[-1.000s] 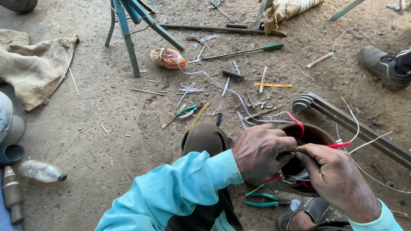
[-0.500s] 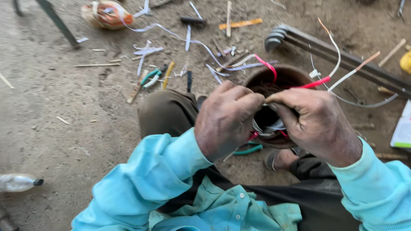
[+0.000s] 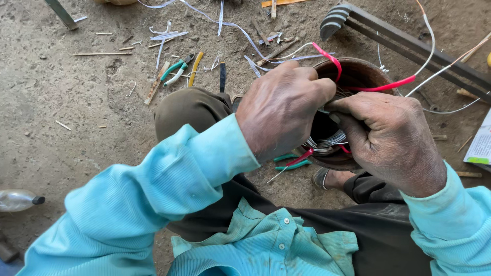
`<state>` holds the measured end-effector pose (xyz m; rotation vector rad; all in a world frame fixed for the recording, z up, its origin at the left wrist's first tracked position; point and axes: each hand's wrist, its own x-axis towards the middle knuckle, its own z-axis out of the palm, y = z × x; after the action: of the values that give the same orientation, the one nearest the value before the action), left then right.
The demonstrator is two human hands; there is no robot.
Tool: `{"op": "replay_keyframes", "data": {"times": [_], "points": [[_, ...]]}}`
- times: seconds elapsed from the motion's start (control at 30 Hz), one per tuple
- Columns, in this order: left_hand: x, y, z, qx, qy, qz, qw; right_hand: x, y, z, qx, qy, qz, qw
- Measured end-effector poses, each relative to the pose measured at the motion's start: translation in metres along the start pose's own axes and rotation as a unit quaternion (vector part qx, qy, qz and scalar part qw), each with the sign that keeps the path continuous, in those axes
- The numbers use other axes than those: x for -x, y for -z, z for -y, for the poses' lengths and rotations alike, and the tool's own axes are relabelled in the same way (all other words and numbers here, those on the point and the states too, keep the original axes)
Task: The person sits on the ground with a bucket of wire between their legs. They use shears to cut a length of wire, then twist and bend the wire ends together by hand, working the twisted wire inside the bucket.
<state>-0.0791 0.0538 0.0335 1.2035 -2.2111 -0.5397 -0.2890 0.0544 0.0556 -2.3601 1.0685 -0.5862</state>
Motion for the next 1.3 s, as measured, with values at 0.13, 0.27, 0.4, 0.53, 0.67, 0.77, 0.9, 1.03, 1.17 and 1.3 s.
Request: {"op": "replay_keyframes", "data": {"times": [0.13, 0.27, 0.4, 0.53, 0.67, 0.77, 0.9, 1.03, 1.17, 1.3], "points": [[-0.007, 0.000, 0.007, 0.016, -0.001, 0.024, 1.000, -0.002, -0.001, 0.007, 0.018, -0.010, 0.003, 1.000], [-0.013, -0.005, 0.016, 0.075, -0.012, -0.022, 0.997, -0.001, -0.002, 0.019, 0.084, 0.029, -0.008, 0.996], [-0.022, -0.008, 0.020, 0.054, 0.040, 0.056, 0.996, 0.003, -0.006, 0.029, 0.156, 0.054, -0.041, 0.985], [-0.029, -0.005, 0.018, 0.055, 0.079, 0.086, 0.992, 0.003, -0.005, 0.027, 0.195, 0.066, -0.029, 0.978], [-0.037, -0.002, 0.014, 0.038, 0.085, 0.105, 0.990, 0.004, -0.003, 0.021, 0.216, 0.103, -0.005, 0.971], [-0.042, -0.001, 0.014, 0.021, 0.099, 0.140, 0.985, 0.004, -0.001, 0.019, 0.227, 0.125, 0.010, 0.966], [-0.046, -0.004, 0.015, 0.006, 0.099, 0.152, 0.983, 0.002, -0.003, 0.019, 0.245, 0.124, 0.021, 0.961], [-0.042, -0.008, 0.017, 0.002, 0.078, 0.097, 0.992, 0.000, -0.005, 0.023, 0.262, 0.110, 0.028, 0.958], [-0.025, -0.009, 0.016, -0.016, 0.043, 0.057, 0.997, -0.004, -0.005, 0.024, 0.195, 0.070, 0.047, 0.977], [0.002, -0.008, 0.013, -0.001, 0.036, 0.010, 0.999, -0.015, 0.001, 0.016, 0.076, 0.038, 0.090, 0.992]]}}
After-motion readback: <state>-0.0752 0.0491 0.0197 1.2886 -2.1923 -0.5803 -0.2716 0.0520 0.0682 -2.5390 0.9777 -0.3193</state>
